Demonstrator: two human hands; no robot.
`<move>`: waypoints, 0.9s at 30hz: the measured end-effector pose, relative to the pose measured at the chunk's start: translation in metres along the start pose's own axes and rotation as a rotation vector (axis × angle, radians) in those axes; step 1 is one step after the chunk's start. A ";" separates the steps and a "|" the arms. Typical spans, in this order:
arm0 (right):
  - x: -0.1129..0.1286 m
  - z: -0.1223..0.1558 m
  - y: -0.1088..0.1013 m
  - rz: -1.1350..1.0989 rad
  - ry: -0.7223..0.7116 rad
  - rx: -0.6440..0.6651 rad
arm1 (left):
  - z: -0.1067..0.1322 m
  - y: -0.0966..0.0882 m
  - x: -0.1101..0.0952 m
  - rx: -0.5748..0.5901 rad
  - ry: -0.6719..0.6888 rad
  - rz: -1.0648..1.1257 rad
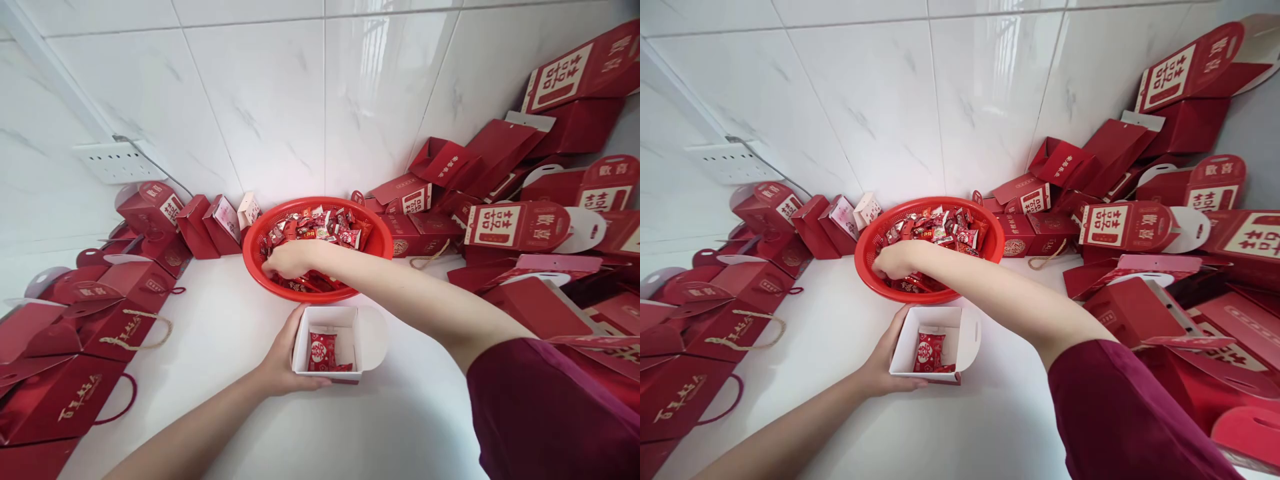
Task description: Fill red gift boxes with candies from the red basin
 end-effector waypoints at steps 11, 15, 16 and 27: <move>-0.094 0.047 0.015 0.065 0.424 0.077 | -0.005 0.003 -0.008 0.008 0.038 0.037; -0.109 0.065 0.008 0.012 0.491 -0.004 | -0.006 0.004 -0.006 0.003 0.028 0.045; -0.105 0.064 0.004 -0.009 0.469 -0.038 | -0.006 0.005 -0.006 0.003 0.026 0.047; -0.027 0.015 0.036 -0.251 0.040 0.164 | 0.001 0.002 -0.004 0.004 0.023 0.028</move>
Point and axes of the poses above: each hand's wrist, its own z-axis away from the middle knuckle, its own y-axis out of the palm, x = y × z, the point moved 7 cm from there along -z, towards the middle knuckle, and after that the axes turned 8 degrees about y, right-handed, at the moved point
